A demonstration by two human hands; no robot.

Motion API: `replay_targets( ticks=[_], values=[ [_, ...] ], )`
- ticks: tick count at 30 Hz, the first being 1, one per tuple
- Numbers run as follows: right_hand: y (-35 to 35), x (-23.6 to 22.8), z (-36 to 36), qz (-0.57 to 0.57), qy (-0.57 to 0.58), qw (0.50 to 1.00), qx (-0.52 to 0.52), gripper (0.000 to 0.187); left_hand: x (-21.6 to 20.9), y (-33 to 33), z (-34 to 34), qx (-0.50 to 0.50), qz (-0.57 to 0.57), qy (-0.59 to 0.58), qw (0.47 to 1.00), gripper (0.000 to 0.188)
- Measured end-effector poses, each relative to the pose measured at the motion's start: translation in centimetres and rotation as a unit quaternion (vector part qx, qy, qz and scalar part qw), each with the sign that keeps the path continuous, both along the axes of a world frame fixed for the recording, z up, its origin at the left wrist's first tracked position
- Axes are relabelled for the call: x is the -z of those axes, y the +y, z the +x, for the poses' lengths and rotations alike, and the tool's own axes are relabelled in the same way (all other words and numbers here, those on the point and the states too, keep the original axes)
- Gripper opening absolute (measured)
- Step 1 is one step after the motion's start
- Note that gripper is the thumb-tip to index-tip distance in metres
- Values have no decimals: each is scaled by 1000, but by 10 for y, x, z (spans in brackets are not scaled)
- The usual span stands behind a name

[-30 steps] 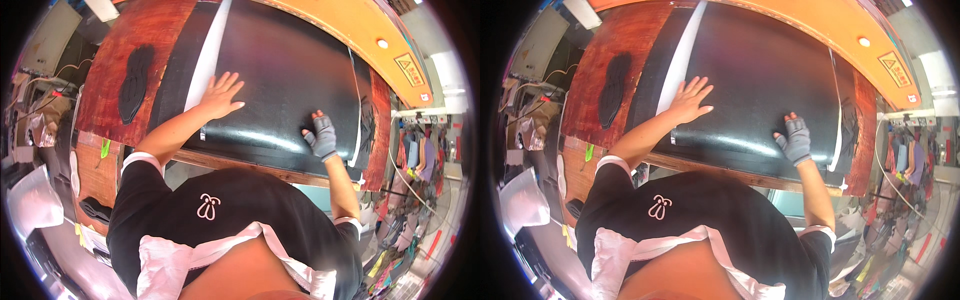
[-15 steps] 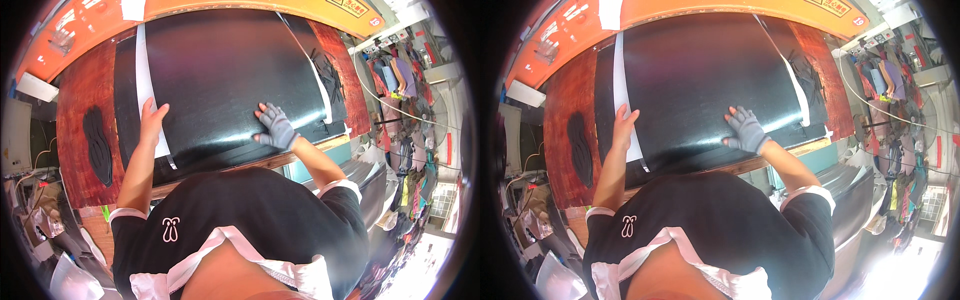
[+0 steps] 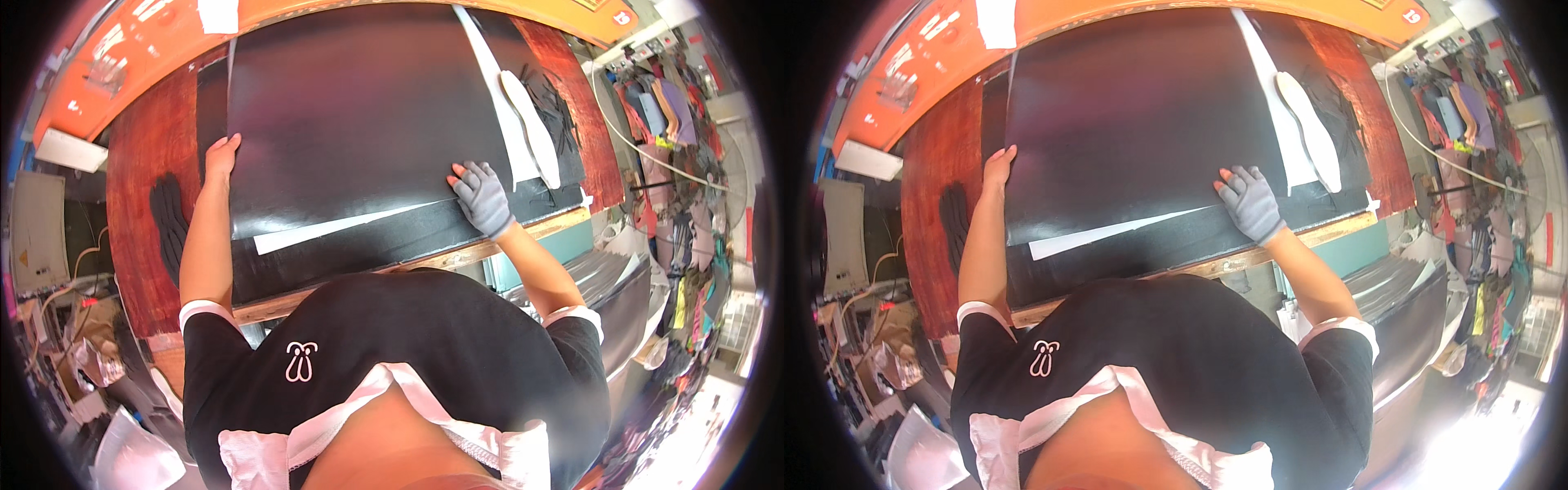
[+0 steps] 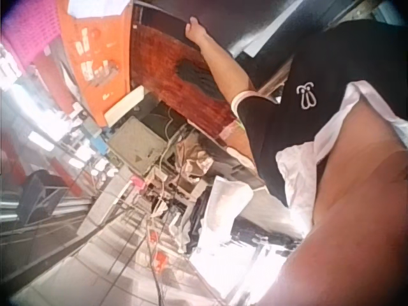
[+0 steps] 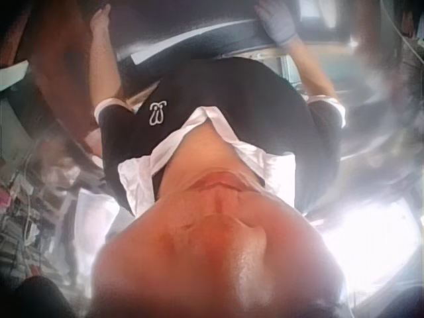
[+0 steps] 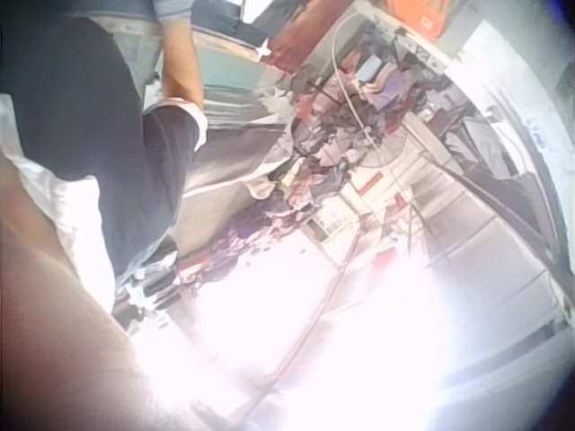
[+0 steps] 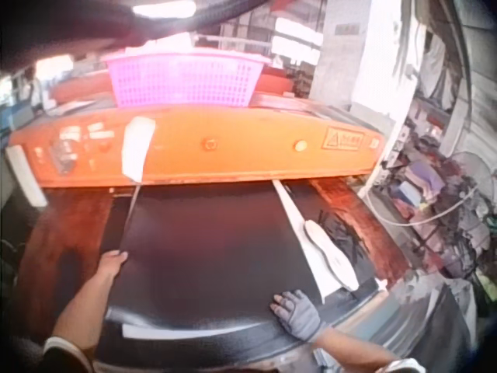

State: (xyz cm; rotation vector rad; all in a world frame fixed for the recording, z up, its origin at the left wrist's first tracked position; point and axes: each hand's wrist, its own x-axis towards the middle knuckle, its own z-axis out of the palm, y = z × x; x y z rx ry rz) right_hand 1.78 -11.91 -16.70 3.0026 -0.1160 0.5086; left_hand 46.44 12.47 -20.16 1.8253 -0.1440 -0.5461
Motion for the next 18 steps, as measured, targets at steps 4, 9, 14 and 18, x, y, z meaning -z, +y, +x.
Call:
replay_targets(
  ticks=[4, 9, 14, 18],
  values=[
    [-8, 16, 12, 96, -46, 991, 85, 45, 18, 5, 16, 69, 111, -144, 981, 36],
    [-38, 34, 0, 126, -100, 976, 145, 42, 11, 0, -29, 120, 250, -347, 896, 36],
    [-49, 40, -5, 149, -72, 972, 165, 42, -2, -13, -66, 44, 358, -370, 856, 40],
    [-43, 25, -6, 141, -23, 979, 144, 48, -1, -16, -67, 26, 383, -375, 844, 40]
  ],
)
